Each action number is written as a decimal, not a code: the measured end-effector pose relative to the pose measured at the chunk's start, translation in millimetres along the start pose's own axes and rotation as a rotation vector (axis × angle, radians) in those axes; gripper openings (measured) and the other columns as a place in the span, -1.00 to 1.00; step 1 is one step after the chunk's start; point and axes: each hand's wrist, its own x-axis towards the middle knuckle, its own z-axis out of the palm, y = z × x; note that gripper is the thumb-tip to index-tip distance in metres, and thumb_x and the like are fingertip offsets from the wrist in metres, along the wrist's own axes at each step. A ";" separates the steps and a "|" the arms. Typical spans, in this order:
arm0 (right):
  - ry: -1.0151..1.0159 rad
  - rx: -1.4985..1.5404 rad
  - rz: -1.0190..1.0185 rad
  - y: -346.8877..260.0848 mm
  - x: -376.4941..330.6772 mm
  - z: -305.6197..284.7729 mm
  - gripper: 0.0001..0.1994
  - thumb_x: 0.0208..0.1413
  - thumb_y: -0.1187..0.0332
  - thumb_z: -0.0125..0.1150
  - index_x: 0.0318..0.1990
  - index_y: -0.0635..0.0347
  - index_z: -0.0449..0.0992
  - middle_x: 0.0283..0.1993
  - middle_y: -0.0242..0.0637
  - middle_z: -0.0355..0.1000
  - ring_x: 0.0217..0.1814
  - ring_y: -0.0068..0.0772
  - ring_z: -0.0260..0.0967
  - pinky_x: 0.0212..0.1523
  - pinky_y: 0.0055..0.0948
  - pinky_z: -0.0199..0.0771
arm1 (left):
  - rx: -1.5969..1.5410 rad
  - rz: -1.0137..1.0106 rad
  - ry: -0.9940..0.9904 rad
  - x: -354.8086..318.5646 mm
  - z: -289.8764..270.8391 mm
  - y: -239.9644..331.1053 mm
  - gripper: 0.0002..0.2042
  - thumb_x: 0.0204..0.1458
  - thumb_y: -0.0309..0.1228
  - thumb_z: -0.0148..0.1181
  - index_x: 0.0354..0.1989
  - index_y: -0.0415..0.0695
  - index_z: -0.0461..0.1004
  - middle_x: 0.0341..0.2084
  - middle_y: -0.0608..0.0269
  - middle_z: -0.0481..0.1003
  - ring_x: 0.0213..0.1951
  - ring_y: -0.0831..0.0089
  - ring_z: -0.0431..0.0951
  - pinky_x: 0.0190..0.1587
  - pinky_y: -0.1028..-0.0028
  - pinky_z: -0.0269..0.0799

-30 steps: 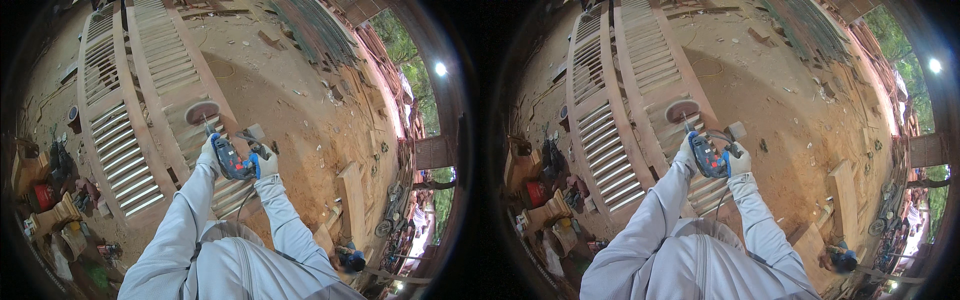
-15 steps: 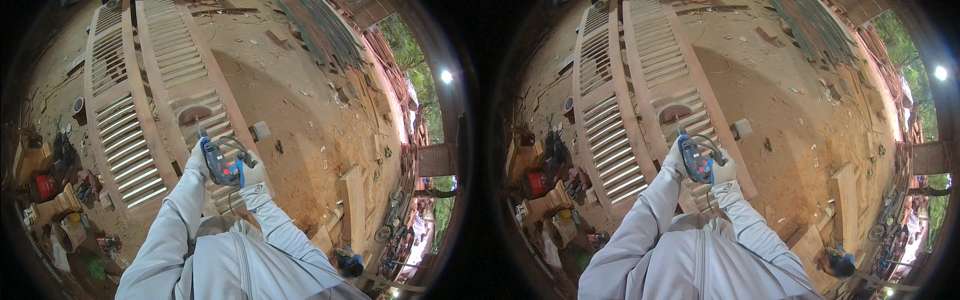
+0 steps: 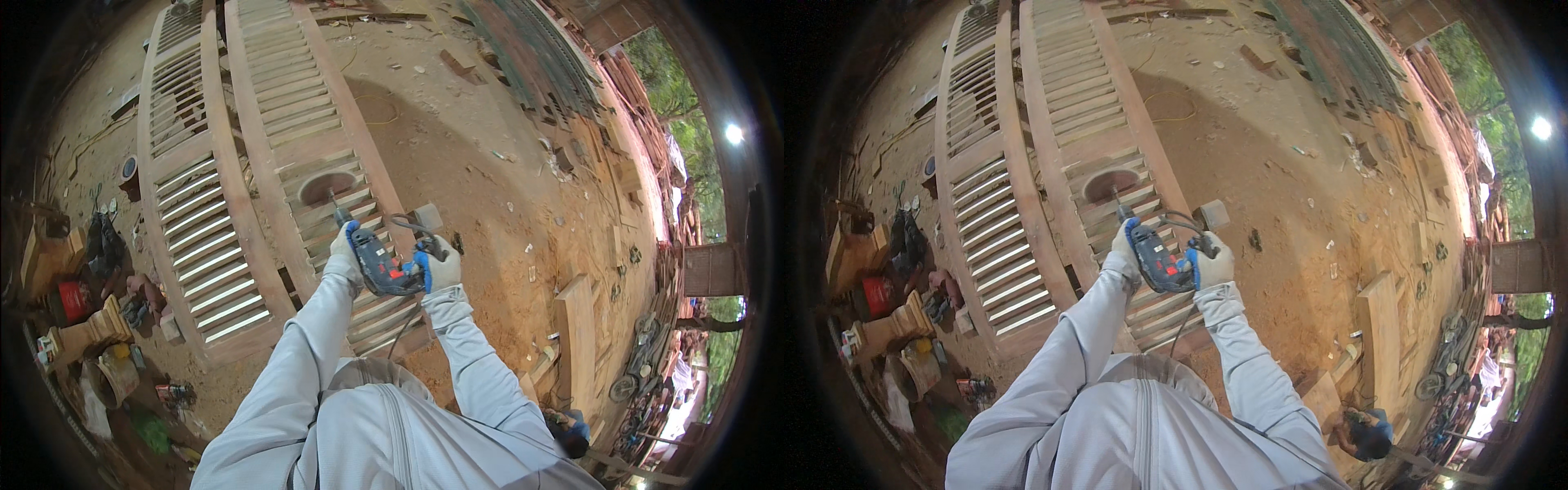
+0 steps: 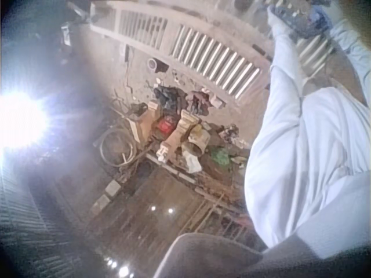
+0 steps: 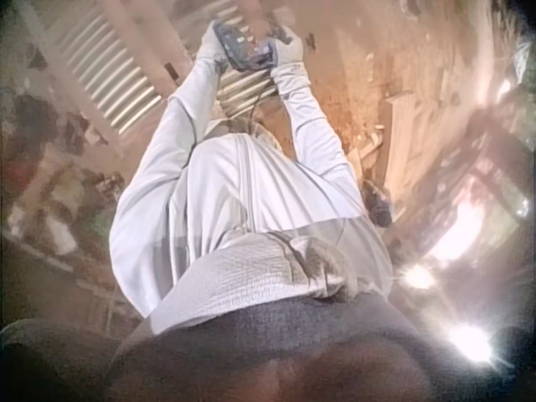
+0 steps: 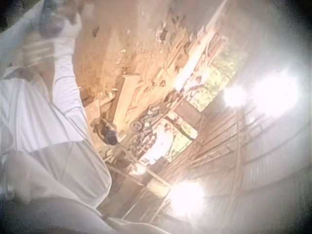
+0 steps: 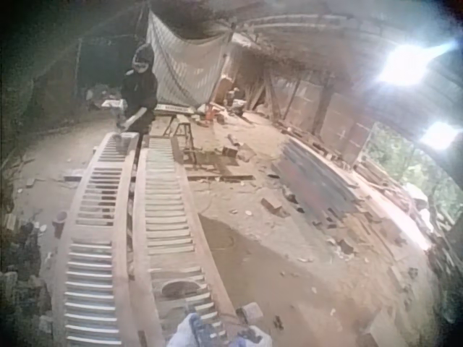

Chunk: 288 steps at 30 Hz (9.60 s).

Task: The person uses an angle grinder with a sanding disc to smooth the surface of wooden slatted panels. They move the tool along the slats and frame, then flip the panel to continue sanding the other side.

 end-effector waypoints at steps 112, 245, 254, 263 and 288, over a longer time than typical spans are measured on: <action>0.104 0.248 -0.140 -55.2 5.0 21.0 -0.93 0.11 0.60 0.13 -0.30 0.27 0.52 -0.52 -0.42 0.41 -0.60 -0.67 0.31 -0.59 -0.64 0.27 | 0.156 0.187 -0.280 38.9 74.6 56.7 -0.88 0.04 -0.28 0.21 -0.47 0.02 0.46 -0.63 0.34 0.50 -0.60 0.41 0.50 -0.50 0.35 0.47; -0.728 -0.001 0.412 25.8 -205.8 -16.6 -0.43 0.07 0.42 0.36 0.23 0.21 0.27 -0.02 -0.32 0.41 0.16 -0.53 0.30 0.15 -0.46 0.34 | -0.016 0.258 -0.093 -175.8 -166.0 24.4 -0.77 0.12 -0.17 0.10 -0.32 -0.08 0.49 -0.40 0.10 0.56 -0.31 0.16 0.59 -0.12 0.16 0.54; -0.651 -0.848 -0.399 156.8 -222.2 -98.4 -0.75 0.17 0.23 0.15 -0.12 0.19 0.52 -0.19 -0.15 0.47 -0.11 0.05 0.41 -0.01 -0.18 0.41 | -0.031 0.641 0.040 -269.2 -211.4 -10.0 -0.73 0.11 -0.15 0.11 -0.23 -0.10 0.50 -0.33 0.12 0.57 -0.23 0.12 0.60 -0.10 0.06 0.55; -0.880 0.403 0.281 88.6 -271.7 -139.8 -0.69 0.28 0.32 0.08 0.06 0.33 0.45 0.16 -0.11 0.41 0.17 -0.32 0.38 0.13 -0.33 0.43 | -0.059 0.706 0.002 -340.3 -257.3 -118.7 -0.74 0.10 -0.21 0.13 -0.17 -0.12 0.45 -0.30 0.10 0.55 -0.24 0.08 0.58 -0.09 0.01 0.53; -0.491 0.085 -0.510 -73.7 -83.5 -141.3 -0.75 0.33 0.28 0.00 -0.11 0.31 0.47 -0.02 -0.08 0.46 0.08 -0.23 0.45 0.14 -0.29 0.47 | -0.154 0.810 -0.016 -279.0 -106.8 -148.6 -0.76 0.11 -0.27 0.16 -0.15 -0.13 0.43 -0.26 0.16 0.54 -0.22 0.21 0.59 -0.03 0.14 0.54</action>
